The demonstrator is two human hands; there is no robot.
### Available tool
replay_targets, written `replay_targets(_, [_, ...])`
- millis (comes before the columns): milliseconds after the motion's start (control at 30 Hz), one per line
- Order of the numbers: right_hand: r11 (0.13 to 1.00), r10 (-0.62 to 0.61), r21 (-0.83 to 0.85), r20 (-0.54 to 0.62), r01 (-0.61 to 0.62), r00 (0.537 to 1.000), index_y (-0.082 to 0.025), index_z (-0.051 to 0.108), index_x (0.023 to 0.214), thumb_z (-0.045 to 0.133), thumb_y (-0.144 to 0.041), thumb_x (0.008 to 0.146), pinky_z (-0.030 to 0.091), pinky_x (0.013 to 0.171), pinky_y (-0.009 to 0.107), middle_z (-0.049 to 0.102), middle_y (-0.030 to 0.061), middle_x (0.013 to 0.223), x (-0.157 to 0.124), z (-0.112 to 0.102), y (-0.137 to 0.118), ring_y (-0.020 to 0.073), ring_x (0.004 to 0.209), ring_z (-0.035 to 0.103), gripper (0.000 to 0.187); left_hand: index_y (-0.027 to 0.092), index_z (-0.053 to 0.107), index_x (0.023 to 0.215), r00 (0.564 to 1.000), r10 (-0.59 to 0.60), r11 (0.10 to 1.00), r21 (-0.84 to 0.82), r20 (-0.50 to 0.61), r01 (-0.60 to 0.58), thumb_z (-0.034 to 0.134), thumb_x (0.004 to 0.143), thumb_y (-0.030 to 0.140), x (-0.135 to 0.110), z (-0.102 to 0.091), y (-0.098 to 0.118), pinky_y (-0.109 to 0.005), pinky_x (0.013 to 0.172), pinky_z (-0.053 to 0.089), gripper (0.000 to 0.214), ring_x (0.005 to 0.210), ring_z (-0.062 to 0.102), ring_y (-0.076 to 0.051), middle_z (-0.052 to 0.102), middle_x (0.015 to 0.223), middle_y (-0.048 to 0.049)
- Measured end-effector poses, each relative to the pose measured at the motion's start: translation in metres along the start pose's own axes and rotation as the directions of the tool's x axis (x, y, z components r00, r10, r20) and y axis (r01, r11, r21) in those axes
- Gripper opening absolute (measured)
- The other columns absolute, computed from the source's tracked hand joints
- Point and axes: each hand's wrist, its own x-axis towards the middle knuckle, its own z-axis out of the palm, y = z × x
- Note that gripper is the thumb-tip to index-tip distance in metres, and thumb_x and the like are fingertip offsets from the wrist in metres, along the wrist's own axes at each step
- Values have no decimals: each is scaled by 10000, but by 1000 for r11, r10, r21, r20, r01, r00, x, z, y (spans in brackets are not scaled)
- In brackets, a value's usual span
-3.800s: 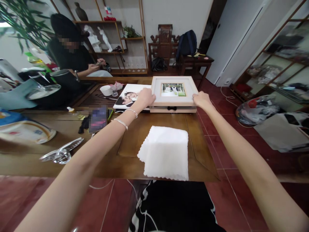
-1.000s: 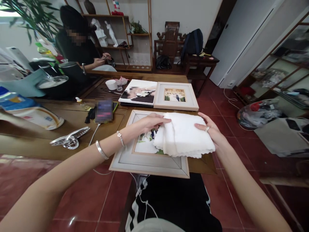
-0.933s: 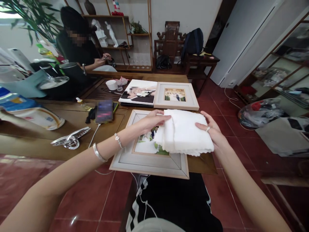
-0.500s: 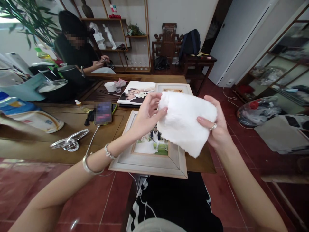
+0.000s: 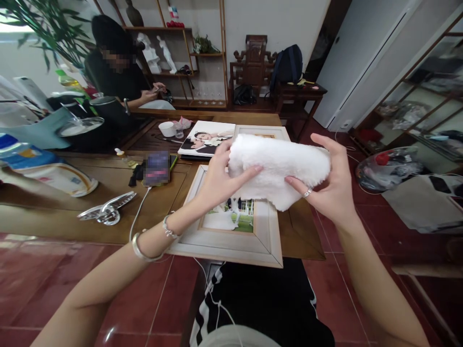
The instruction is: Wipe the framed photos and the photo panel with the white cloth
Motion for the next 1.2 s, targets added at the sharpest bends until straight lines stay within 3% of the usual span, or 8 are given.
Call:
replay_targets(100, [996, 42, 77, 24, -43, 999, -292, 438, 1336, 770, -401, 712, 483, 940, 512, 493, 68, 1319, 4, -2, -4, 311, 1154, 517, 715, 197, 642, 929, 998, 64, 998, -25, -11, -64, 764, 716, 395, 6, 0, 0, -393, 1009, 431, 316, 1186, 524, -263, 614, 1156, -76])
replay_targets(267, [875, 269, 375, 146, -305, 952, -260, 455, 1321, 784, -417, 692, 573, 736, 423, 624, 45, 1095, 15, 1, 4, 242, 912, 633, 728, 153, 634, 923, 985, -72, 979, -178, 159, 100, 588, 861, 479, 18, 0, -1, -312, 723, 531, 335, 851, 647, -209, 672, 895, -69])
replay_targets(433, [856, 426, 311, 25, -413, 904, -235, 491, 1270, 868, -367, 568, 569, 616, 366, 682, 32, 909, 18, 9, 20, 219, 745, 662, 807, 141, 638, 916, 977, -107, 968, -204, 183, 144, 629, 847, 414, 29, 6, -9, -321, 759, 533, 282, 867, 654, -212, 687, 895, -71])
replay_targets(533, [818, 506, 342, -45, -463, 861, -231, 526, 1218, 839, -391, 606, 569, 604, 361, 694, 27, 854, 15, 19, 29, 223, 735, 673, 706, 147, 626, 1020, 932, -273, 860, -373, 239, 348, 622, 853, 398, 34, 16, -19, -369, 823, 540, 301, 954, 663, -245, 703, 966, -97])
replay_targets(700, [739, 574, 501, -117, -451, 811, -239, 539, 1168, 760, -421, 698, 573, 653, 356, 696, 34, 922, 13, 39, 43, 216, 804, 685, 550, 136, 638, 1095, 764, -413, 578, -506, 496, 641, 738, 763, 308, 33, 25, -31, -454, 883, 538, 387, 1010, 664, -314, 710, 1011, -145])
replay_targets(933, [597, 612, 605, 80, -526, 787, -285, 442, 1210, 813, -416, 617, 570, 696, 384, 666, 26, 969, 3, 44, 54, 219, 826, 668, 711, 156, 551, 1275, 704, -416, 425, -561, 575, 710, 772, 712, 180, 21, 21, -44, -464, 903, 537, 606, 1027, 662, -319, 702, 1077, -146])
replay_targets(1100, [663, 638, 626, -184, -411, 748, -298, 452, 972, 828, -347, 597, 542, 792, 337, 578, -26, 930, -18, 44, 44, 159, 855, 622, 534, 149, 557, 1243, 693, -478, 399, -570, 539, 718, 762, 726, 198, 9, 16, -44, -444, 900, 543, 558, 1028, 661, -308, 696, 1088, -150])
replay_targets(1200, [537, 646, 648, 95, -540, 758, -265, 526, 887, 800, -368, 642, 554, 750, 333, 606, -9, 923, -28, 35, 35, 172, 835, 624, 383, 153, 552, 1226, 694, -492, 451, -528, 526, 720, 764, 738, 253, 1, 15, -39, -439, 897, 541, 542, 1073, 639, -312, 669, 1155, -159])
